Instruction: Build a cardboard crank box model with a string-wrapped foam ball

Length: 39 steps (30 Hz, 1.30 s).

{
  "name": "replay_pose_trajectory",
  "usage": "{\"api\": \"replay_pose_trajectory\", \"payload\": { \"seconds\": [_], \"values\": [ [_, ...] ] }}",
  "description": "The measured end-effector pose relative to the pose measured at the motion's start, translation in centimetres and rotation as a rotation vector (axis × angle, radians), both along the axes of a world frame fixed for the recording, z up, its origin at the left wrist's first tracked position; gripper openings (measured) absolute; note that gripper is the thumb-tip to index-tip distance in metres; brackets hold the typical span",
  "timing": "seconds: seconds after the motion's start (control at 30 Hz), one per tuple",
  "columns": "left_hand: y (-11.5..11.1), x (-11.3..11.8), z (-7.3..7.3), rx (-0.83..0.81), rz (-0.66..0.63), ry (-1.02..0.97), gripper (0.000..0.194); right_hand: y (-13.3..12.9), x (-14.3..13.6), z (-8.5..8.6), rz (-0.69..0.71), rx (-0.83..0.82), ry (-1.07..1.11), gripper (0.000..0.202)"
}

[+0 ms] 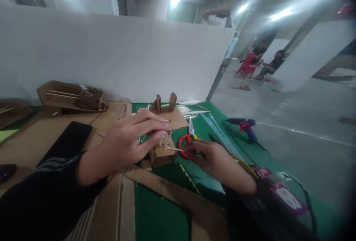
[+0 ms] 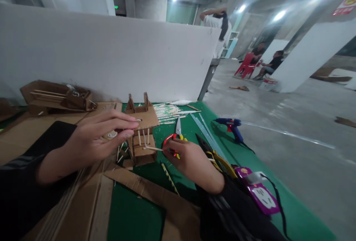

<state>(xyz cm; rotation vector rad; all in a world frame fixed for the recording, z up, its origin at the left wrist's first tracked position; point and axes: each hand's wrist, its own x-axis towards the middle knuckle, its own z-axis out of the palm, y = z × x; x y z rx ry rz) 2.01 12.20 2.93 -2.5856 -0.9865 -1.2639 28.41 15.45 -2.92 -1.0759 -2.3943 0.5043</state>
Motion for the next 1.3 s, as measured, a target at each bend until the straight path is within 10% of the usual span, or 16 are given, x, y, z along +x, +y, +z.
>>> {"api": "replay_pose_trajectory", "payload": {
  "seconds": [1.3],
  "values": [
    [-0.12,-0.13,0.13,-0.014,0.006,0.002,0.016,-0.17,-0.07,-0.05,-0.006,-0.009,-0.002,0.015]
  ]
}}
